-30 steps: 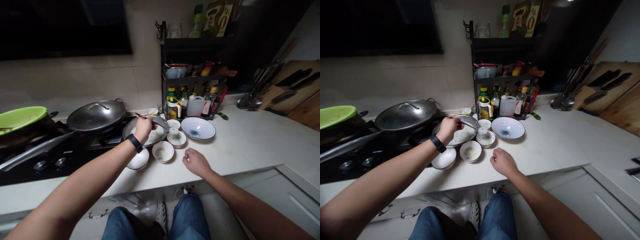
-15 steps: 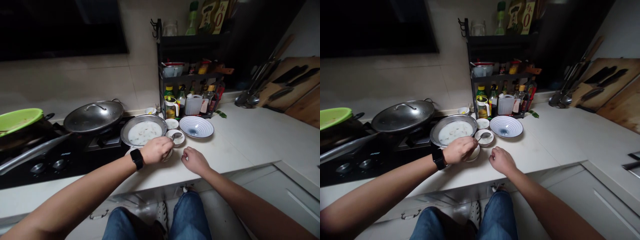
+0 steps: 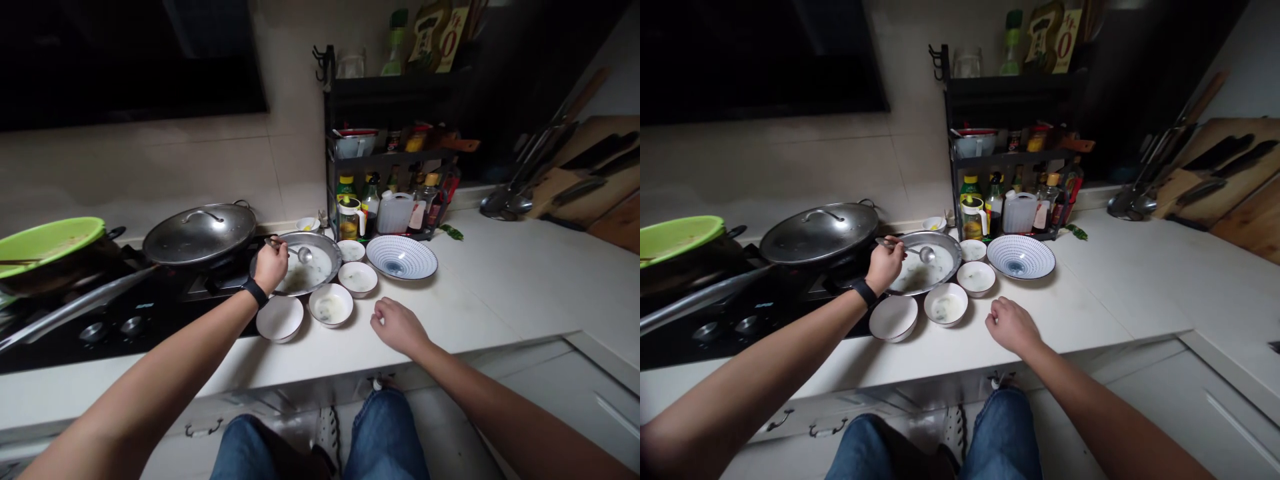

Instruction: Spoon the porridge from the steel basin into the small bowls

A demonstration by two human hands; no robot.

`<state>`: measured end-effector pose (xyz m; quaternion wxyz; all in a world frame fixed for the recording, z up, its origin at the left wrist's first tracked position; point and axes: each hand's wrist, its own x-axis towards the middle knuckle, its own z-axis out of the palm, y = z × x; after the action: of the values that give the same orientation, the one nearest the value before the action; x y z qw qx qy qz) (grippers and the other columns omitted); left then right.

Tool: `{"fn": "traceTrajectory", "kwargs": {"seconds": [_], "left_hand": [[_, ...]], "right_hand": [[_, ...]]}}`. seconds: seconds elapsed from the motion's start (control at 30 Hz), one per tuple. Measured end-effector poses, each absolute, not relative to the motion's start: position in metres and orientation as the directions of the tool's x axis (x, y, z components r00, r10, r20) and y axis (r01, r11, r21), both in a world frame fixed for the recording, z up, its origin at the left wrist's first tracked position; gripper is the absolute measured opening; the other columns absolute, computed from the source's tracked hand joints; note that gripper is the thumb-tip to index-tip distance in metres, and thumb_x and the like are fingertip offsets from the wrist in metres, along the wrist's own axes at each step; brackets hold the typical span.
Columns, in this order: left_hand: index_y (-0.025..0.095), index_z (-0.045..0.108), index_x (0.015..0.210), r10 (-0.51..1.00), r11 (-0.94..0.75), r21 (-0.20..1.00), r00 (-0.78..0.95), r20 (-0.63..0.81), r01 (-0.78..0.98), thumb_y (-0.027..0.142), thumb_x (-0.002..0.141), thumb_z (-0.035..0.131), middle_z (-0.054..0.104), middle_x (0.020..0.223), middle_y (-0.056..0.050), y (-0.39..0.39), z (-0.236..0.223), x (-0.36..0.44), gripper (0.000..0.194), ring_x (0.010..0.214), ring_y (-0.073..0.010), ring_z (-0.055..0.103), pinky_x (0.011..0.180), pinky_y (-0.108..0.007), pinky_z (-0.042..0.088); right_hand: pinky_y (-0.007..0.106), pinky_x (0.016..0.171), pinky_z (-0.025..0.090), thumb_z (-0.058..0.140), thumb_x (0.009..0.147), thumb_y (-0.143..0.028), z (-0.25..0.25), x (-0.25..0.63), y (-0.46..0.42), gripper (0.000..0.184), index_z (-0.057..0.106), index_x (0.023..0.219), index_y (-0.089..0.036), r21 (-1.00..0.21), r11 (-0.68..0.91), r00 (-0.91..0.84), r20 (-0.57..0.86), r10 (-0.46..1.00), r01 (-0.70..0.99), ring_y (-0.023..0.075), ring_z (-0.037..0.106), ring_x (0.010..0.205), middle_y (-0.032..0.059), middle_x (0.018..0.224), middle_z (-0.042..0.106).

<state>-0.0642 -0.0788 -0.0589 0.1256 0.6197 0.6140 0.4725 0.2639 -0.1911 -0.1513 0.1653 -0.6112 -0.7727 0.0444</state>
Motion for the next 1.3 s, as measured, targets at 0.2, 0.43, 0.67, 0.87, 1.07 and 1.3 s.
{"fn": "traceTrajectory", "kwargs": {"seconds": [0.2,0.43,0.67,0.87,1.07,1.3], "left_hand": [[0.023,0.059,0.082,0.922,-0.121,0.879,-0.275,0.271,0.462,0.031,0.088,0.053,0.069,0.065,-0.003,-0.081,-0.071,-0.052,0.012,0.065,-0.0222,0.071,0.068,-0.033,0.055],[0.021,0.053,0.079,0.889,0.021,0.998,-0.456,-0.045,-0.057,0.014,0.075,0.061,0.059,0.055,0.001,-0.084,-0.057,-0.051,0.011,0.051,-0.0181,0.066,0.060,-0.031,0.058],[0.018,0.055,0.081,0.883,-0.006,0.994,-0.466,-0.047,-0.112,0.010,0.074,0.059,0.058,0.052,0.002,-0.086,-0.037,-0.057,0.012,0.047,-0.0161,0.064,0.059,-0.030,0.058],[0.018,0.056,0.079,0.897,-0.043,0.994,-0.442,-0.004,-0.096,0.010,0.073,0.058,0.058,0.054,0.001,-0.086,-0.010,-0.055,0.011,0.050,-0.0176,0.065,0.059,-0.031,0.057],[0.018,0.055,0.078,0.924,-0.062,0.989,-0.382,0.007,-0.133,0.007,0.072,0.060,0.060,0.056,0.000,-0.094,0.010,-0.034,0.013,0.050,-0.0160,0.063,0.056,-0.029,0.056],[0.020,0.053,0.076,0.959,-0.021,0.994,-0.285,-0.009,-0.103,0.012,0.075,0.062,0.058,0.057,0.001,-0.103,-0.003,0.007,0.013,0.050,-0.0164,0.062,0.057,-0.030,0.056]], "right_hand": [[0.031,0.073,0.032,0.055,0.091,-0.020,-0.152,0.264,-0.191,0.013,0.053,0.078,-0.022,-0.274,0.243,-0.190,0.205,0.960,0.931,0.0172,0.055,0.081,0.0025,0.086,0.061],[0.031,0.074,0.033,0.055,0.090,-0.020,-0.152,0.264,-0.191,0.013,0.053,0.078,-0.021,-0.273,0.247,-0.192,0.213,0.958,0.930,0.0176,0.055,0.082,0.0031,0.087,0.062],[0.031,0.073,0.032,0.055,0.090,-0.020,-0.152,0.264,-0.191,0.014,0.052,0.076,-0.022,-0.276,0.249,-0.192,0.217,0.957,0.928,0.0171,0.054,0.080,0.0025,0.086,0.061],[0.030,0.074,0.032,0.056,0.090,-0.020,-0.151,0.264,-0.192,0.013,0.054,0.078,-0.021,-0.277,0.256,-0.196,0.224,0.955,0.926,0.0173,0.055,0.082,0.0024,0.086,0.061],[0.030,0.075,0.033,0.057,0.090,-0.019,-0.149,0.263,-0.192,0.011,0.057,0.080,-0.021,-0.273,0.239,-0.186,0.207,0.961,0.932,0.0174,0.056,0.083,0.0028,0.088,0.063],[0.030,0.076,0.034,0.057,0.091,-0.019,-0.146,0.262,-0.194,0.011,0.057,0.080,-0.021,-0.262,0.240,-0.192,0.198,0.961,0.935,0.0174,0.057,0.084,0.0029,0.089,0.063]]}}
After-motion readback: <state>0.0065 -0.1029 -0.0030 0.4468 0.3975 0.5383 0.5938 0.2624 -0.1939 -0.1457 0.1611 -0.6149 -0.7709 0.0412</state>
